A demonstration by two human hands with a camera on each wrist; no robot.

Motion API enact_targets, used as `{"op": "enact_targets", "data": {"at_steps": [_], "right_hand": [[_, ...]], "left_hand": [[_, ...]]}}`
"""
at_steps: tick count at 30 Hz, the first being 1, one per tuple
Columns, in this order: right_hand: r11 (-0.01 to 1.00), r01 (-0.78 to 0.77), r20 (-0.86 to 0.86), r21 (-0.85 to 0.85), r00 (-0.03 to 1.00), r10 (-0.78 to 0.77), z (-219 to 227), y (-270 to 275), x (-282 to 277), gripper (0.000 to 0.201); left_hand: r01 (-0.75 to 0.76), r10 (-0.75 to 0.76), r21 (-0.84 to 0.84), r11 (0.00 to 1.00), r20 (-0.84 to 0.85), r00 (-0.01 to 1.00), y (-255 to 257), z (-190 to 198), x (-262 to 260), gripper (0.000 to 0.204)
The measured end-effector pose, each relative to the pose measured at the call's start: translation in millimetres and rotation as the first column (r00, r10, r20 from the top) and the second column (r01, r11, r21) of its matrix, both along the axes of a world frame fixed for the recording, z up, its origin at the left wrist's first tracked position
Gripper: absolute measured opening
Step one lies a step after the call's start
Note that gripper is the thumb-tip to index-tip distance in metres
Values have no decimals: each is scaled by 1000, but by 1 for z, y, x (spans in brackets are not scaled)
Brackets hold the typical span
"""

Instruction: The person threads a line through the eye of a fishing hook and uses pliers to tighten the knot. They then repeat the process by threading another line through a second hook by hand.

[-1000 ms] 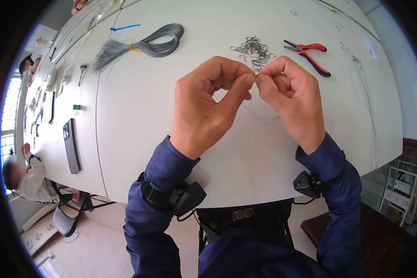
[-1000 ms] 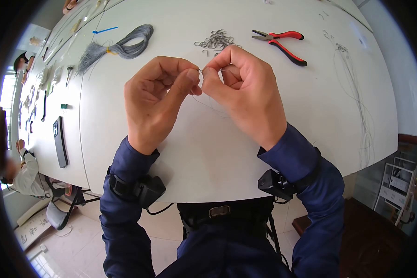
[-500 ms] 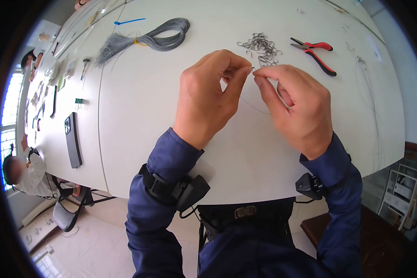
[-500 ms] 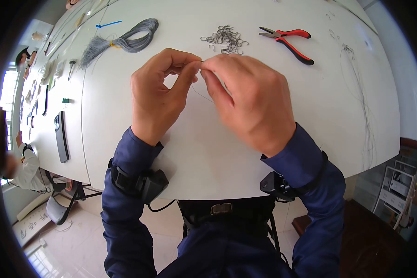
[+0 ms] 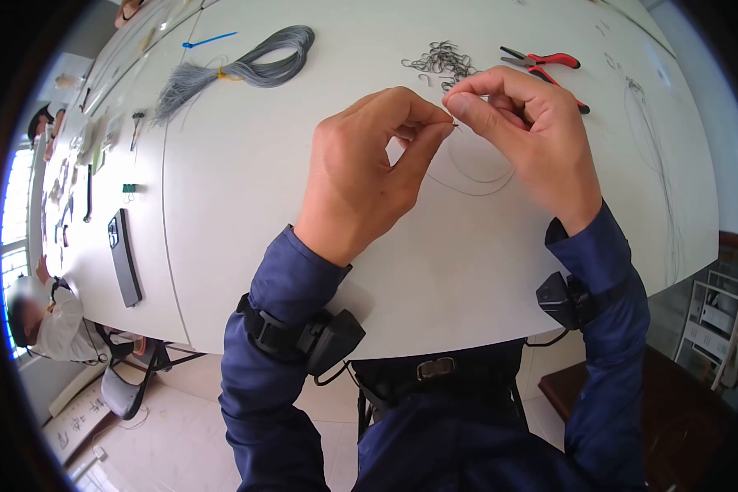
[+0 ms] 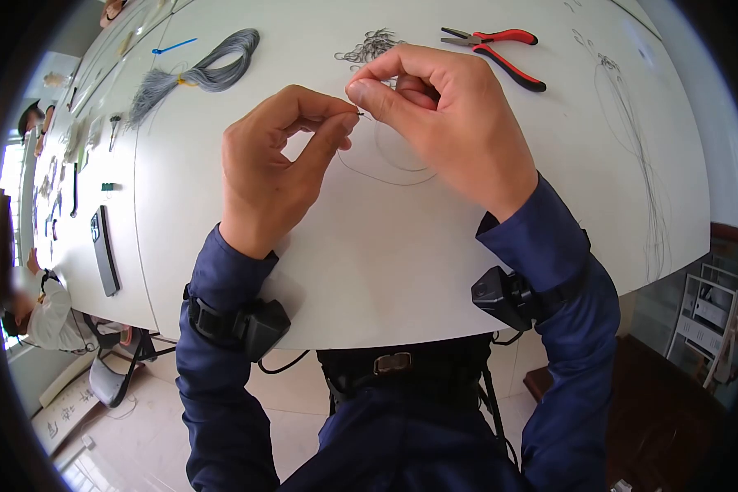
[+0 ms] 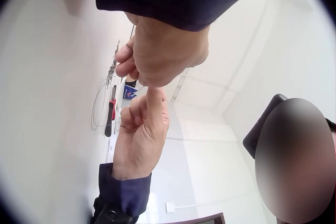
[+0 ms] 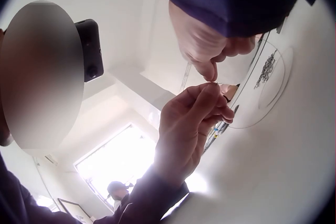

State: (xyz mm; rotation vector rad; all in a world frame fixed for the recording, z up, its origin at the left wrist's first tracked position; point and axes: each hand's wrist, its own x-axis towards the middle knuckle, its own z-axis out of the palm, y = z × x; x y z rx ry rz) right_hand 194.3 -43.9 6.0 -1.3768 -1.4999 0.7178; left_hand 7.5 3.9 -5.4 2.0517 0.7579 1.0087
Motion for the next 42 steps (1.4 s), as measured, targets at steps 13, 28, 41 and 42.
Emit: {"op": "enact_targets", "data": {"at_steps": [13,28,41,42], "right_hand": [[985,12,-74,-173,997,-25,3,-4,-7,14],[998,43,47,43,998,-45,8,-8,-10,12],[987,9,-44,-158,999,-16,7,-6,-9,13],[986,18,-6,-163,1000,-19,12,-9,-13,12]], "left_hand": [[-29,59,-192,981,153,986,-2,8,-2,8],[-2,4,-36,999,34,999,1,0,-1,5],[-25,44,-132,991,144,989,-1,3,-2,7],[-37,56,-125,991,152,987,0,2,-2,7]]}}
